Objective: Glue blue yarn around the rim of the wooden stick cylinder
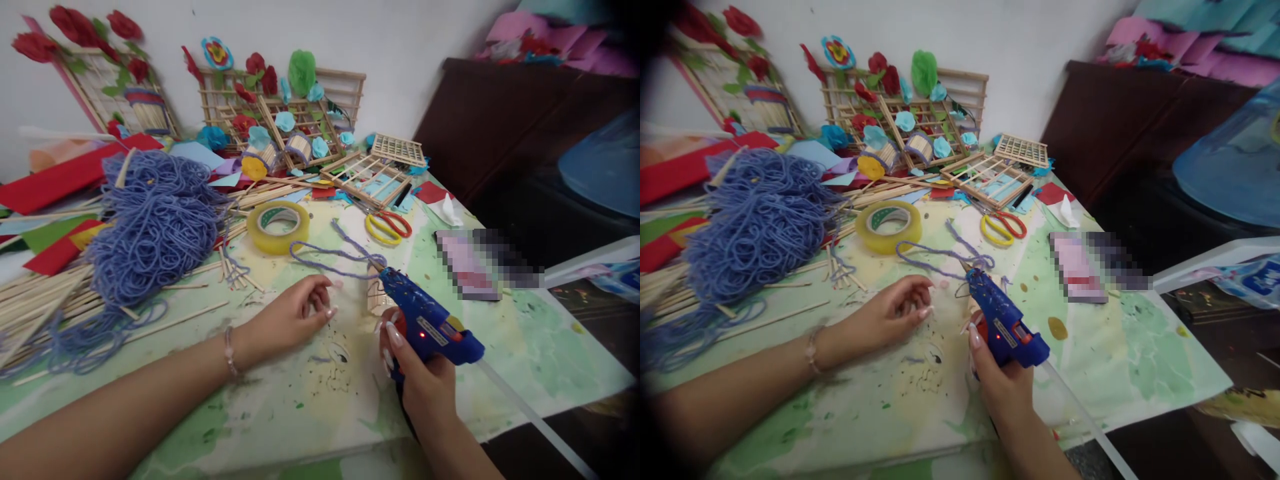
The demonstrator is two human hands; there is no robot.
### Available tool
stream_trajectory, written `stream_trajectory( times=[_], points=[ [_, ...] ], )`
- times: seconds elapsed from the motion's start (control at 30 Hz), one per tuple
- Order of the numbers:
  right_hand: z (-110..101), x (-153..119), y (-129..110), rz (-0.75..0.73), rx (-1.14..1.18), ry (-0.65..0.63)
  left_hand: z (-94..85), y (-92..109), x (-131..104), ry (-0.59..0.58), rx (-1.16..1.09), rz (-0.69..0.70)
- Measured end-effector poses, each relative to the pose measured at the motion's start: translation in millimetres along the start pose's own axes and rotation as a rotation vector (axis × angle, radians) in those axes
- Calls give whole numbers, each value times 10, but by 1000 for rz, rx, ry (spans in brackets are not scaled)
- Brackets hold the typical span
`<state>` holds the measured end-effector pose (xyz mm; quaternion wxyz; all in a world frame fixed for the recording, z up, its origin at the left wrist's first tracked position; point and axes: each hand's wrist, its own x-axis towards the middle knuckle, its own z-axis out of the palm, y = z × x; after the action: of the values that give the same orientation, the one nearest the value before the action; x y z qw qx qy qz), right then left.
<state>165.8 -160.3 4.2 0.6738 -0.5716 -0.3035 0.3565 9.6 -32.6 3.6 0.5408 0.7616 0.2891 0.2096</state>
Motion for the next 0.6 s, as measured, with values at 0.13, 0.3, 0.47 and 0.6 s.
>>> stream_trajectory(
  times=[0.13,0.3,0.47,0.6],
  points=[
    [-6,6,-67,-101,107,-9,12,18,-49,-65,599,219],
    [-9,2,-125,-204,236,45,65,74,-67,142,956,516],
    [-14,5,-147,-257,296,135,458,356,15,76,1107,727],
    [-35,15,-149,-282,317,151,778,473,291,-10,1262,585]
  ],
)
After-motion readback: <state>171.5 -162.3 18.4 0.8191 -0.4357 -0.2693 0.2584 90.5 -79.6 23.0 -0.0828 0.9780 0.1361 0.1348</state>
